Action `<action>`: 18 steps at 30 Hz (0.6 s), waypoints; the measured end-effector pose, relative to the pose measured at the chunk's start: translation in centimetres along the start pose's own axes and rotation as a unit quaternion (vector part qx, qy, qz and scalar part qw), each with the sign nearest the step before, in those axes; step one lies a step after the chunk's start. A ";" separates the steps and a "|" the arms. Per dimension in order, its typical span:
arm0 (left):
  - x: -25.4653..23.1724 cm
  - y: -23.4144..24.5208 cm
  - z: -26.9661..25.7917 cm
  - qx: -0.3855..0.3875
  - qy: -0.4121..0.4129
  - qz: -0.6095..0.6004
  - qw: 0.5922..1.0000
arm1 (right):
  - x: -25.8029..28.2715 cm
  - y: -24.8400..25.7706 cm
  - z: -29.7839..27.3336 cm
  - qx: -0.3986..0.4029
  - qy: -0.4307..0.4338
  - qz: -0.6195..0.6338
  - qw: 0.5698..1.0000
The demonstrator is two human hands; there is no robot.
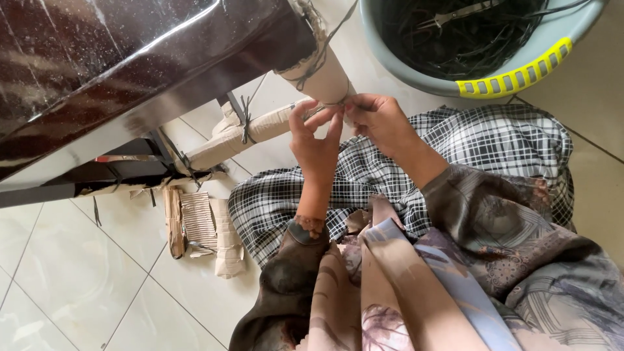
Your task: Wrapping chair legs with protective cardboard and securing them with wire ties
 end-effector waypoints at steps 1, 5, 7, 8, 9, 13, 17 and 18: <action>0.2 0.0 0.1 -0.001 0.001 0.000 1.000 | 0.0 0.0 0.0 0.000 -0.001 0.000 1.000; 0.7 0.0 0.4 -0.011 -0.019 0.006 1.000 | 0.4 0.7 0.5 -0.013 0.110 -0.171 0.979; 1.6 0.1 0.7 -0.015 -0.024 0.014 1.000 | 1.1 1.0 0.6 -0.013 0.168 -0.268 0.948; 2.3 0.4 0.9 -0.036 -0.028 0.046 0.998 | 1.8 1.1 0.5 -0.036 0.221 -0.332 0.916; 3.0 0.6 1.1 -0.056 -0.031 0.077 0.995 | 2.5 1.1 0.2 -0.058 0.272 -0.393 0.877; 2.9 0.7 1.6 -0.070 -0.026 0.059 0.995 | 2.0 2.8 1.1 -0.071 0.279 -0.407 0.867; 3.2 1.1 1.0 -0.058 -0.051 0.044 0.996 | 2.5 3.6 1.1 -0.069 0.282 -0.464 0.837; 3.2 1.3 0.7 -0.044 -0.053 0.045 0.997 | 2.6 4.0 1.1 -0.066 0.275 -0.500 0.819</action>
Point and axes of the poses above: each hand's wrist, its own z-axis towards the middle knuckle, its own y-axis out of the back of the hand, x = y × z, the point moved 2 cm from there along z, towards the middle knuckle, and after that the axes turned 8 degrees about x, right-handed, at the moved point
